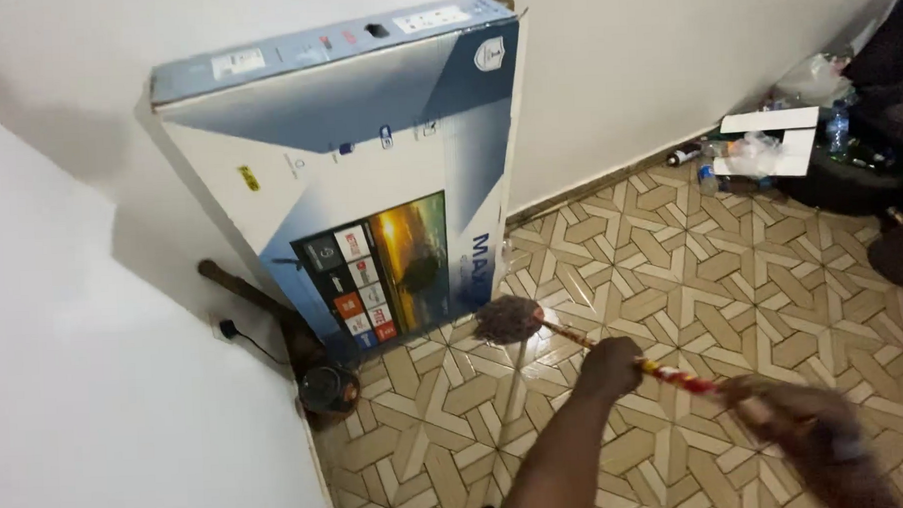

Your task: The recorder is mopping the tiled floor and using a spin mop bucket to rinse and wring the mop.

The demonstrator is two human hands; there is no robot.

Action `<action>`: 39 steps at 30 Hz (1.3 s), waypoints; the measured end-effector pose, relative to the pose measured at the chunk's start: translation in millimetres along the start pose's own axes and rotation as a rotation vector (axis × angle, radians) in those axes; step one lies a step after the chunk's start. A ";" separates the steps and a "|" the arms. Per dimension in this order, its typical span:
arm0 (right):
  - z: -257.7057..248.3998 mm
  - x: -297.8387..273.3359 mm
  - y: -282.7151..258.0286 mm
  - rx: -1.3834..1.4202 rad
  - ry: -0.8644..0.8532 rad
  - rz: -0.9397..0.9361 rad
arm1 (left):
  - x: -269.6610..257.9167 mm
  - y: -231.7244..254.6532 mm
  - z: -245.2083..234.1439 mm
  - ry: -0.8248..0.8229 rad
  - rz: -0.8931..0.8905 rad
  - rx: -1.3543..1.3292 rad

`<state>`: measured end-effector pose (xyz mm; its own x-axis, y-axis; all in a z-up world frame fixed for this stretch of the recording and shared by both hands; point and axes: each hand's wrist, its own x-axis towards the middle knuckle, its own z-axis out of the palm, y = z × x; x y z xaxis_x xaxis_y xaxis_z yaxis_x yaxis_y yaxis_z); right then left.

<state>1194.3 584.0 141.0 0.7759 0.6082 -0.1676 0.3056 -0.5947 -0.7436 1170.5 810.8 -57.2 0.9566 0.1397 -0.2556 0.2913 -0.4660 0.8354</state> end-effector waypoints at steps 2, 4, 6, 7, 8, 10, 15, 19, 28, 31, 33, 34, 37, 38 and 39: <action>-17.6 7.4 -11.3 0.025 0.051 0.045 | -11.3 9.5 -2.1 0.039 0.028 0.058; -34.8 20.9 5.9 0.041 0.110 0.079 | -18.8 17.0 -7.9 0.088 0.069 0.115; -44.2 42.1 45.6 0.308 -0.035 -0.132 | -33.6 17.3 -25.5 0.114 0.031 0.124; -30.2 46.1 38.5 0.313 -0.041 -0.132 | -40.1 6.4 -32.0 0.115 0.024 0.126; -16.6 49.9 31.8 0.287 -0.075 -0.303 | -46.5 -4.2 -37.9 0.066 -0.056 0.156; 8.3 48.0 4.7 0.253 -0.108 -0.478 | -60.5 -30.4 -42.8 0.021 -0.132 0.179; 84.7 31.6 -44.0 0.385 0.047 -0.757 | -98.4 -126.4 -50.8 0.109 -0.185 0.305; 76.6 23.6 -51.1 -0.065 0.184 -0.752 | -94.6 -126.9 -46.3 0.101 -0.272 0.335; 13.7 4.7 -76.4 0.697 -0.034 -0.113 | -29.0 -45.9 -29.3 0.105 -0.002 0.193; 4.9 5.5 -56.1 0.335 -0.088 -0.029 | -25.5 -27.1 -24.7 0.120 0.014 0.087; -7.8 6.6 -30.7 -0.002 -0.097 -0.013 | -25.2 -1.8 -29.7 0.040 -0.098 0.065; -11.4 10.1 -32.7 -0.005 -0.095 -0.017 | -21.1 0.1 -25.1 0.044 -0.095 0.064; -5.7 16.6 -43.7 -0.164 0.044 -0.186 | -26.4 -17.7 -10.0 0.099 -0.038 0.103; -3.3 24.3 -52.7 -0.194 0.116 -0.476 | -25.9 -30.2 -8.0 0.173 0.000 0.125; -3.1 28.4 -59.7 -0.227 0.190 -0.759 | -26.8 -40.9 0.4 0.240 0.039 0.139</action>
<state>1199.8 635.1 182.6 0.3864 0.8009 0.4574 0.8745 -0.1604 -0.4578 1132.9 825.8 -84.8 0.9450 0.3148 -0.0883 0.2672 -0.5882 0.7633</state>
